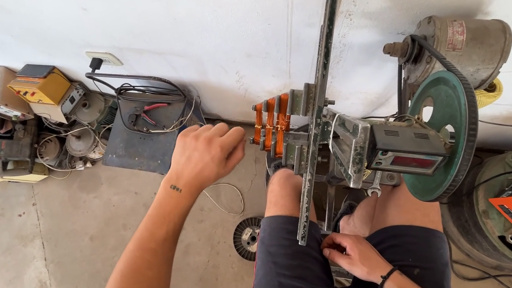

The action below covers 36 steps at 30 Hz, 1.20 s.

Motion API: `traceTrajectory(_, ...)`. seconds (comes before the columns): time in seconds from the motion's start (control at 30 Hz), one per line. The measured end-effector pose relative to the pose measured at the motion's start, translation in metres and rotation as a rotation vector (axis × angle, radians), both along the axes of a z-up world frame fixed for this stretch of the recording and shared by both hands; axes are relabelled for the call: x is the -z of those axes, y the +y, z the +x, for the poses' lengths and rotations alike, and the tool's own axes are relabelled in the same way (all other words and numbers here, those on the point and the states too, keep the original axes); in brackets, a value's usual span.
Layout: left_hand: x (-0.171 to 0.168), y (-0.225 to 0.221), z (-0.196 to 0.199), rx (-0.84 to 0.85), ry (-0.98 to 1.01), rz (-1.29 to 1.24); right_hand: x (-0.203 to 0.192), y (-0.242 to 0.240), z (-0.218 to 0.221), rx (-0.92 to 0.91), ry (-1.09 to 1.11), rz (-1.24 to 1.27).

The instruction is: Winding copper wire onto a motor coil winding machine, cutting the wire with pliers, and removing the finished coils for storage.

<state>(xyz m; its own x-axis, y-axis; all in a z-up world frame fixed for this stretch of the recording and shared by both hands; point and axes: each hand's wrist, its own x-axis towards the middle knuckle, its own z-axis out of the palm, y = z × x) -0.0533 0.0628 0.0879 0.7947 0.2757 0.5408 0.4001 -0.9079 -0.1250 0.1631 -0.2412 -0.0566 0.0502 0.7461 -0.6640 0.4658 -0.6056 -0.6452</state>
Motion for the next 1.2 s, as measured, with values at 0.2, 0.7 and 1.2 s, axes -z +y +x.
traceTrajectory(0.2, -0.036, 0.005, 0.041, -0.290, 0.265, -1.040, 0.003, -0.001, 0.001, -0.027, -0.010, 0.038)
traceTrajectory(0.7, -0.084, 0.000, 0.051, -0.497, 0.284, -1.342, 0.010, -0.004, 0.004, -0.068, 0.004, 0.060)
traceTrajectory(1.2, -0.050, -0.009, 0.057, -0.474, 0.474, -0.666, -0.010, -0.021, 0.011, -0.038, 0.085, 0.196)
